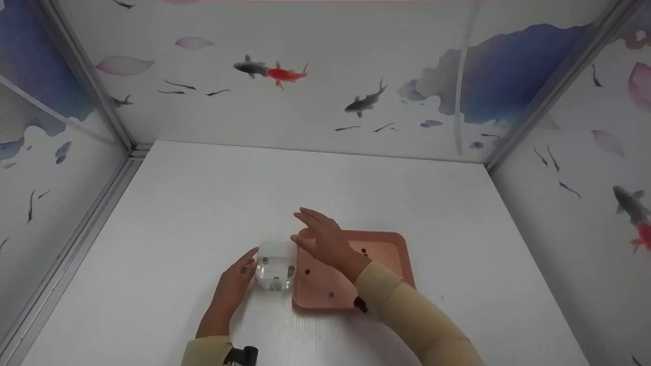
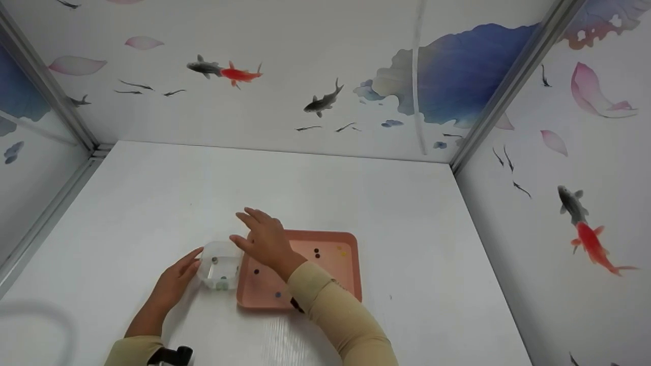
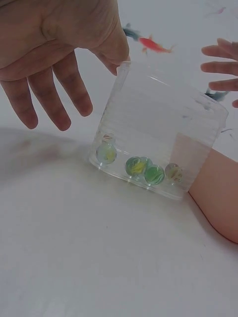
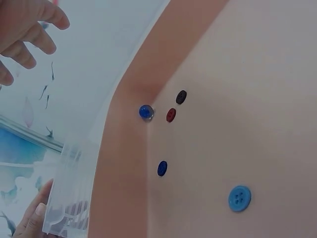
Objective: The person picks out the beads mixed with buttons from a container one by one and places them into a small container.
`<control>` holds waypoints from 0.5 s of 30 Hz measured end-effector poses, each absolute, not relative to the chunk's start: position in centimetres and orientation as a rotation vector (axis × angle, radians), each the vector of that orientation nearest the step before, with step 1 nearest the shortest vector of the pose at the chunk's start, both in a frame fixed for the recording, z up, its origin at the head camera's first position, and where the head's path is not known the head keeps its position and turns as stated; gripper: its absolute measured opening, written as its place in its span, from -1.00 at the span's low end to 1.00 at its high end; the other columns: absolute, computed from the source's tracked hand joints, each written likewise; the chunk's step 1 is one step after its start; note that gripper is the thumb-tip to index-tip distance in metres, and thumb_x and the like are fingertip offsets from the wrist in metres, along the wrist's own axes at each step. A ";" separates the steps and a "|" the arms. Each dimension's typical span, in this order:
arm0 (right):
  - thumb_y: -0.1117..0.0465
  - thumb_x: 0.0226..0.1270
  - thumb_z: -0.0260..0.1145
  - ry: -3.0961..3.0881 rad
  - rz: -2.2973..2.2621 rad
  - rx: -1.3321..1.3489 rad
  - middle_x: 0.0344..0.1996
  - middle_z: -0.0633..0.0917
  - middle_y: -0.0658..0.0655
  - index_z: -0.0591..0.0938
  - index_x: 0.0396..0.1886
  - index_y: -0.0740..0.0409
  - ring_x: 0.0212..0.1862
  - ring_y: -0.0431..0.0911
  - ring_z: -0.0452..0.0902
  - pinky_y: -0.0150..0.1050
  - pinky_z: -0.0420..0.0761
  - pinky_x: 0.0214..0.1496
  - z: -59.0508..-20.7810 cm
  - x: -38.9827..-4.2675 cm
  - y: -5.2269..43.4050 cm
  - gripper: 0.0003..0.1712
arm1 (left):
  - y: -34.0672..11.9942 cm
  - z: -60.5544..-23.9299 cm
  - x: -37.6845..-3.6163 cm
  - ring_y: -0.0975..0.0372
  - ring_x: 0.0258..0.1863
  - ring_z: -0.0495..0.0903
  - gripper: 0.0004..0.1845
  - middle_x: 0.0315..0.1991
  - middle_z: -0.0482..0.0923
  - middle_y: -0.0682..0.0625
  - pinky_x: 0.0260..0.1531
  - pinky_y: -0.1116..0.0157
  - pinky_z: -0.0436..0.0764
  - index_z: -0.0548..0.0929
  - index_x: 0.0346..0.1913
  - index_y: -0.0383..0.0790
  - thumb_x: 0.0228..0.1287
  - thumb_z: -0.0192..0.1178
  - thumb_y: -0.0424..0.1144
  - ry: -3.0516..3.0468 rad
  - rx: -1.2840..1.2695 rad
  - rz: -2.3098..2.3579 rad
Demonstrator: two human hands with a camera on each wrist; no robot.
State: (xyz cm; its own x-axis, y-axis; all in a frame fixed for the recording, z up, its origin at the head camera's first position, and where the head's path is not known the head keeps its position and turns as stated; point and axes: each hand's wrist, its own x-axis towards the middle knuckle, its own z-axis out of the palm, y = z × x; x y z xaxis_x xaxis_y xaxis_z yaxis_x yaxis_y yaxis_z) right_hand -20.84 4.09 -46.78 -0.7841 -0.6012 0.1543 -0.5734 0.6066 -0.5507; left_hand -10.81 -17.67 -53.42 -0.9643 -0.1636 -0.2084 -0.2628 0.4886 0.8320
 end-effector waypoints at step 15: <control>-0.15 0.46 0.10 2.508 -1.230 -0.691 0.44 0.28 0.06 0.27 0.47 -0.07 0.45 0.00 0.16 0.04 0.28 0.40 -47.4 -21.8 5.1 -0.34 | -17.6 -53.2 -10.7 -0.15 0.32 0.34 -0.51 0.33 0.38 -0.22 0.27 -0.16 0.31 0.28 0.45 0.00 0.54 -0.08 -0.09 2.616 -0.379 1.483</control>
